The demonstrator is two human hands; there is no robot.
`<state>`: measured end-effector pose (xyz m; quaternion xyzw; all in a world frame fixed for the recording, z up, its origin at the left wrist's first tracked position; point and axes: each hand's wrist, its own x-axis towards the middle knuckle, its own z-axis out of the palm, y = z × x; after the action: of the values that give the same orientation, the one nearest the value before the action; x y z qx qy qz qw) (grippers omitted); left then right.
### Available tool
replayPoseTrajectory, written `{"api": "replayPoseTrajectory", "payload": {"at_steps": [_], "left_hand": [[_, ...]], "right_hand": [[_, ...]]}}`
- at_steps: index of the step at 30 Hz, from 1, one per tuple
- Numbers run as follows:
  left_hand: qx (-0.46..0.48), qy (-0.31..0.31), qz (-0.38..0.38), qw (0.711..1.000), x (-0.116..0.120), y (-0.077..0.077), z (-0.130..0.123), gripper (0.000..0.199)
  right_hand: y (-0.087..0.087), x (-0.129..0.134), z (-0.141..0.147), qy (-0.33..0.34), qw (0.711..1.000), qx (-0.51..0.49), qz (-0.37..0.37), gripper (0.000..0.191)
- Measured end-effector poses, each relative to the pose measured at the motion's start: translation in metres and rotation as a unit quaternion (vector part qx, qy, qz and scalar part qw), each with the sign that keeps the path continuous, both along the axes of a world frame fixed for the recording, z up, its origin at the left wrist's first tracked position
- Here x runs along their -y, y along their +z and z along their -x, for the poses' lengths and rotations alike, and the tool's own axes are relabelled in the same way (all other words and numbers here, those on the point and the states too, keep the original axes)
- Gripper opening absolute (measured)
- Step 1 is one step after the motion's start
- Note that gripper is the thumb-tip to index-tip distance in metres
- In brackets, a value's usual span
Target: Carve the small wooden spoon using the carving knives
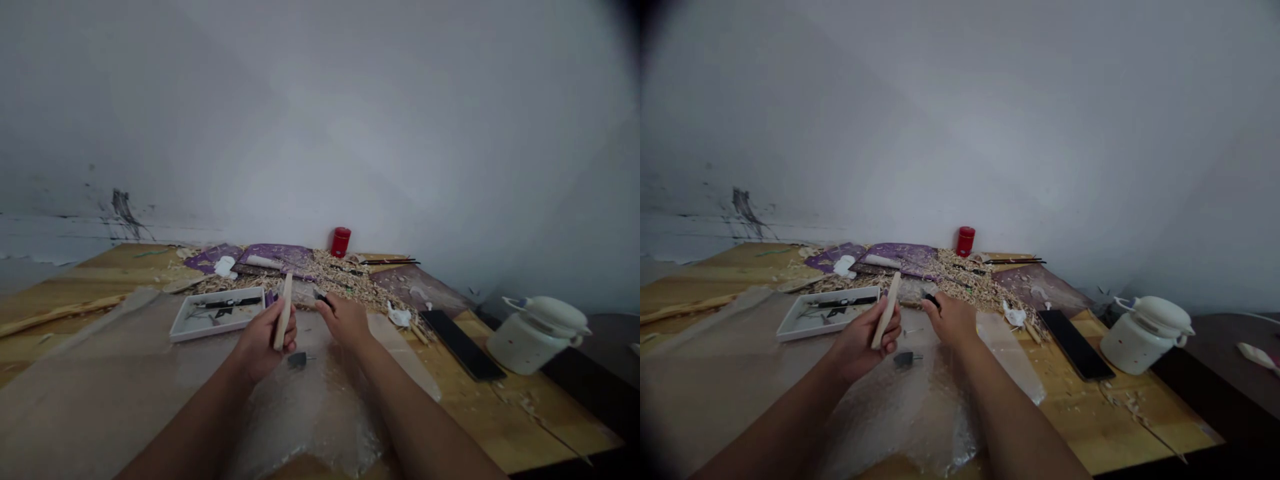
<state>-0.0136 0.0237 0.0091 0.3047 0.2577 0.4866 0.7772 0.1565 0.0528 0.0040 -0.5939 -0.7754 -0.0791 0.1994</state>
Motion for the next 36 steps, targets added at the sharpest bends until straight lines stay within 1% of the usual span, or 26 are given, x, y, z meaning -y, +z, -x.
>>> {"api": "replayPoseTrajectory", "payload": {"at_steps": [7,11,16,21,23,27,29,32,34,36], "left_hand": [[0.021,-0.004,0.011,1.000,-0.005,-0.002,0.003,0.024],[0.019,0.005,0.014,1.000,-0.006,-0.001,0.004,0.024],[0.009,0.009,-0.002,1.000,-0.005,0.001,0.002,0.025],[-0.031,0.026,-0.014,0.999,-0.001,0.002,-0.001,0.025],[-0.063,0.053,-0.029,0.996,0.000,0.001,-0.003,0.024],[-0.157,0.141,-0.076,0.975,-0.003,0.000,-0.005,0.024],[-0.212,0.168,-0.103,0.957,-0.005,-0.003,-0.005,0.023],[-0.278,0.180,-0.148,0.932,-0.008,-0.009,-0.005,0.025],[-0.296,0.179,-0.160,0.925,-0.010,-0.013,-0.005,0.026],[-0.309,0.188,-0.156,0.919,-0.013,-0.016,-0.005,0.024]], "right_hand": [[0.004,0.001,-0.002,0.013,1.000,0.000,-0.009,0.049],[0.004,0.002,0.001,0.020,1.000,0.001,0.002,0.049],[0.003,0.003,0.003,0.040,0.999,0.010,0.007,0.050],[0.006,0.005,0.004,0.026,0.999,0.028,0.006,0.051],[0.007,0.006,0.005,0.025,0.999,0.034,-0.006,0.053],[0.009,0.009,0.007,0.037,0.998,0.050,-0.006,0.055],[0.011,0.011,0.008,0.043,0.998,0.055,-0.003,0.054],[0.014,0.015,0.010,0.051,0.997,0.062,-0.002,0.052],[0.016,0.016,0.012,0.055,0.996,0.073,0.001,0.052],[0.017,0.018,0.014,0.063,0.994,0.086,0.005,0.052]]}}
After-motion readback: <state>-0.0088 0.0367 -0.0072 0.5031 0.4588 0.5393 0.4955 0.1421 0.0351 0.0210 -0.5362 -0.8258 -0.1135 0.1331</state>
